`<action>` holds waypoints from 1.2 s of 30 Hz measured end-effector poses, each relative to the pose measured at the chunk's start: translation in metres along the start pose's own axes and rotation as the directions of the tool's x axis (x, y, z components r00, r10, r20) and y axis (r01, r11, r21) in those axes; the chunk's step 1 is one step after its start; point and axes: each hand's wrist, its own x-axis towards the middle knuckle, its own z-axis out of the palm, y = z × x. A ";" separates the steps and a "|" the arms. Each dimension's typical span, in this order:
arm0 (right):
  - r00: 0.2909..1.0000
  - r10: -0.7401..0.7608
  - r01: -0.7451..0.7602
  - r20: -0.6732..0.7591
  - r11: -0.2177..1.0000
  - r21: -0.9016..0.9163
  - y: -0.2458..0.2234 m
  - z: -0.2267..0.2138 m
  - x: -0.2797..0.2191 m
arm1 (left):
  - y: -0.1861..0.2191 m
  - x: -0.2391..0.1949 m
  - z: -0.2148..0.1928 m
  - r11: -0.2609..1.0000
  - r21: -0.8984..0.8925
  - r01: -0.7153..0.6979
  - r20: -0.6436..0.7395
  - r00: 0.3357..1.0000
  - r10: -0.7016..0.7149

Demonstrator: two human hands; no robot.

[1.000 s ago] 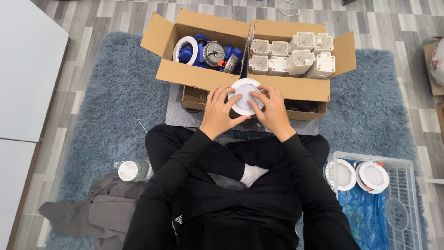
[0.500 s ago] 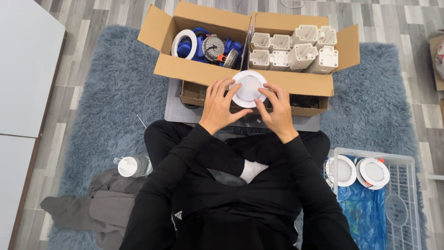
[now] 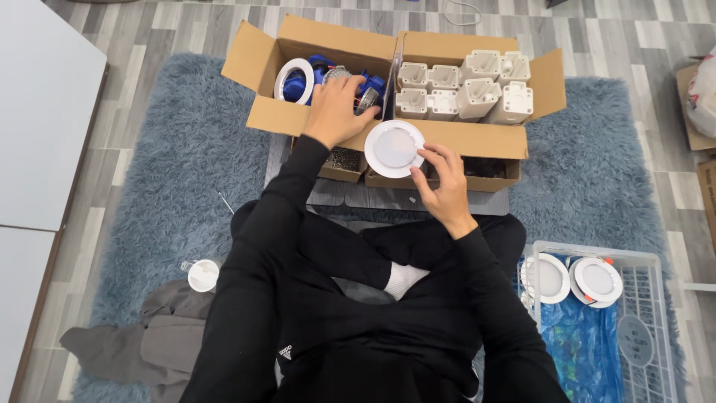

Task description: Sorting and inspecting LED downlights and electrical components from boxes into a crate

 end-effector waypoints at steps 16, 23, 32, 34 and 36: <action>0.976 0.209 -0.214 0.062 0.972 0.098 -0.020 -0.024 0.016 | 0.014 0.006 -0.065 0.760 -0.650 -0.007 -0.164 0.978 -0.132; 0.947 0.293 -0.322 0.135 0.861 0.393 -0.035 -0.029 0.039 | 0.051 -0.037 -0.103 0.274 -0.962 0.015 -0.035 0.984 -0.174; 0.957 0.249 -0.285 0.145 0.743 0.605 -0.026 -0.009 0.027 | 0.107 -0.088 -0.064 -0.008 -0.987 0.162 0.161 0.973 -0.163; 0.954 0.276 -0.292 0.121 0.746 0.599 -0.028 -0.009 0.026 | 0.112 -0.091 -0.058 -0.005 -0.987 0.162 0.161 0.971 -0.175; 0.932 0.344 -0.340 0.113 0.722 0.602 -0.026 -0.010 0.026 | 0.116 -0.091 -0.057 0.139 -0.981 0.136 0.109 0.977 -0.182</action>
